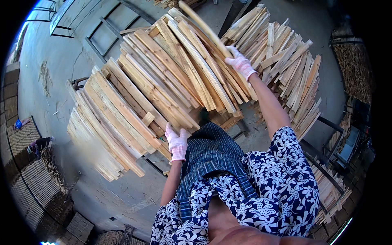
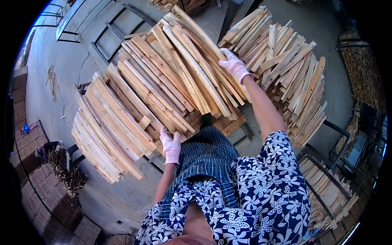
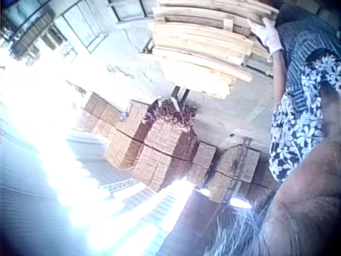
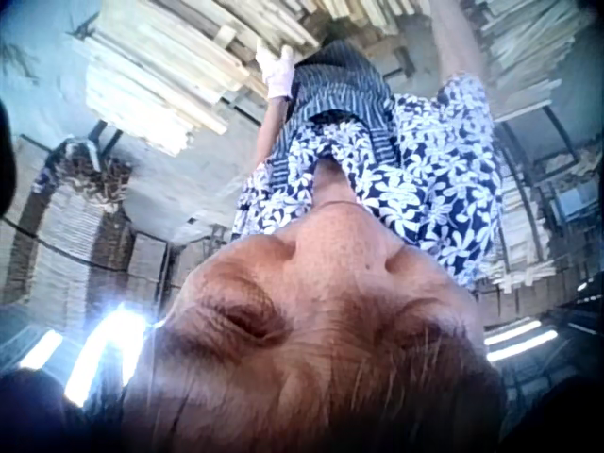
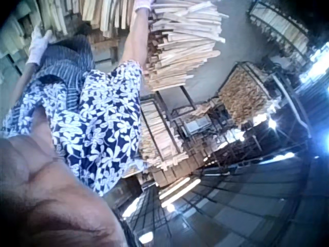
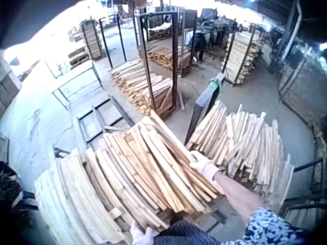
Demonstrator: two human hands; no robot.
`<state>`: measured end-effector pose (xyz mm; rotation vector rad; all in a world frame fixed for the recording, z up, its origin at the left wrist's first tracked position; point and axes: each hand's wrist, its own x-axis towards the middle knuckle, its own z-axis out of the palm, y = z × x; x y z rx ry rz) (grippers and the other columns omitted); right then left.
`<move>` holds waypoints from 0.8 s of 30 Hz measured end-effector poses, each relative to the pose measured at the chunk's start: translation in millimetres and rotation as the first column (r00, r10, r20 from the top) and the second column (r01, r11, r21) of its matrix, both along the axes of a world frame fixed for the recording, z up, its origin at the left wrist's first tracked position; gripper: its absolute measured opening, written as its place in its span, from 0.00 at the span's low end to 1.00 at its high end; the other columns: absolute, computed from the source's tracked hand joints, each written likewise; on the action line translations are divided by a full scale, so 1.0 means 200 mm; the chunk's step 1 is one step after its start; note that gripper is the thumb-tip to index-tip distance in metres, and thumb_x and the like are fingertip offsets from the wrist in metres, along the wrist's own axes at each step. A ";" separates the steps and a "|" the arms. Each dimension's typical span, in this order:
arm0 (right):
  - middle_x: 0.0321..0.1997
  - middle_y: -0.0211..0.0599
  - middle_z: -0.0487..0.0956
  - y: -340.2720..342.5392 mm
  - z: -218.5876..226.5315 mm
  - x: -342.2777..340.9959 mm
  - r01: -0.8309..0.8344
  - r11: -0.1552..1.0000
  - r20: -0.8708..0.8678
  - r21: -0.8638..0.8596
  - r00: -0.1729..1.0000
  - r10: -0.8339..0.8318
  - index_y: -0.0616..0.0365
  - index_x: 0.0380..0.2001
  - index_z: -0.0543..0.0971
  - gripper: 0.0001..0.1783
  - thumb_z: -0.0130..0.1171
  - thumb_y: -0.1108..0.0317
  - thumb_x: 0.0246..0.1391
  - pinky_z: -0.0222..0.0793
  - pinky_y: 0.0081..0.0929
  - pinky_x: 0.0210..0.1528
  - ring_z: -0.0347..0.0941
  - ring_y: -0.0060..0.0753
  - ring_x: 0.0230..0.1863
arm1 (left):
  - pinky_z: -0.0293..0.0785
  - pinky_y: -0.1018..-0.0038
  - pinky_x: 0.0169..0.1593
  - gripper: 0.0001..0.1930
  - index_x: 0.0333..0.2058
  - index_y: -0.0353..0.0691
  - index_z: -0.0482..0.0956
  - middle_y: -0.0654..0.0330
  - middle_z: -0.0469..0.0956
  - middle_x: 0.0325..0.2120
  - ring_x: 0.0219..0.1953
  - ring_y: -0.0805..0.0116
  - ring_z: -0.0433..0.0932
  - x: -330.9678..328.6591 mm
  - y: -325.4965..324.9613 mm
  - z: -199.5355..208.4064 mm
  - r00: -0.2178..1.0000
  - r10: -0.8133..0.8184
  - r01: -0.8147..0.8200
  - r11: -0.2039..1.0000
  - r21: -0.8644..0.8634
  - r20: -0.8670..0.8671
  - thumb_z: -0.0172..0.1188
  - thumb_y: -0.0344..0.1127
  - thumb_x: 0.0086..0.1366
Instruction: The person repeatedly picks up small wooden planks from a pile and places them onto a growing stack on a metal rack. They wear gloves and handle the planks one at a time or in small groups, aligning them as they build the stack higher.
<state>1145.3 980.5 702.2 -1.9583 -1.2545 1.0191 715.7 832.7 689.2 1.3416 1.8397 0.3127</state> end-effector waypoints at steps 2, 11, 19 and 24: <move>0.68 0.59 0.68 0.02 -0.04 -0.04 -0.183 0.983 0.196 -0.035 0.963 0.186 0.40 0.73 0.60 0.40 0.61 0.55 0.59 0.64 0.41 0.66 0.68 0.56 0.66 | 0.68 0.58 0.64 0.36 0.67 0.33 0.61 0.39 0.69 0.60 0.61 0.43 0.71 0.03 -0.01 0.04 0.991 0.020 -0.022 1.000 0.012 0.134 0.63 0.41 0.64; 0.59 0.58 0.70 0.05 0.02 -0.29 0.036 0.973 0.488 -0.230 0.869 0.083 0.28 0.73 0.59 0.41 0.61 0.59 0.58 0.67 0.51 0.64 0.70 0.62 0.61 | 0.77 0.68 0.50 0.27 0.62 0.37 0.70 0.53 0.76 0.44 0.42 0.63 0.78 0.19 0.00 0.15 0.918 -0.172 0.099 0.972 0.211 0.358 0.63 0.30 0.64; 0.65 0.59 0.71 0.04 0.04 -0.22 -0.071 0.984 0.347 -0.161 0.930 0.124 0.40 0.72 0.61 0.42 0.64 0.60 0.56 0.66 0.41 0.67 0.69 0.57 0.65 | 0.77 0.69 0.50 0.25 0.61 0.35 0.71 0.52 0.78 0.45 0.44 0.65 0.79 0.01 0.07 0.18 0.926 -0.009 -0.022 0.997 0.078 0.377 0.63 0.32 0.66; 0.61 0.38 0.76 0.02 0.12 0.00 -0.051 0.994 -0.274 0.100 0.959 0.077 0.54 0.68 0.68 0.37 0.68 0.65 0.56 0.63 0.29 0.66 0.69 0.32 0.62 | 0.76 0.72 0.51 0.23 0.61 0.36 0.70 0.57 0.77 0.45 0.44 0.70 0.77 -0.08 0.07 0.18 0.878 0.074 -0.149 0.981 0.124 0.474 0.60 0.29 0.68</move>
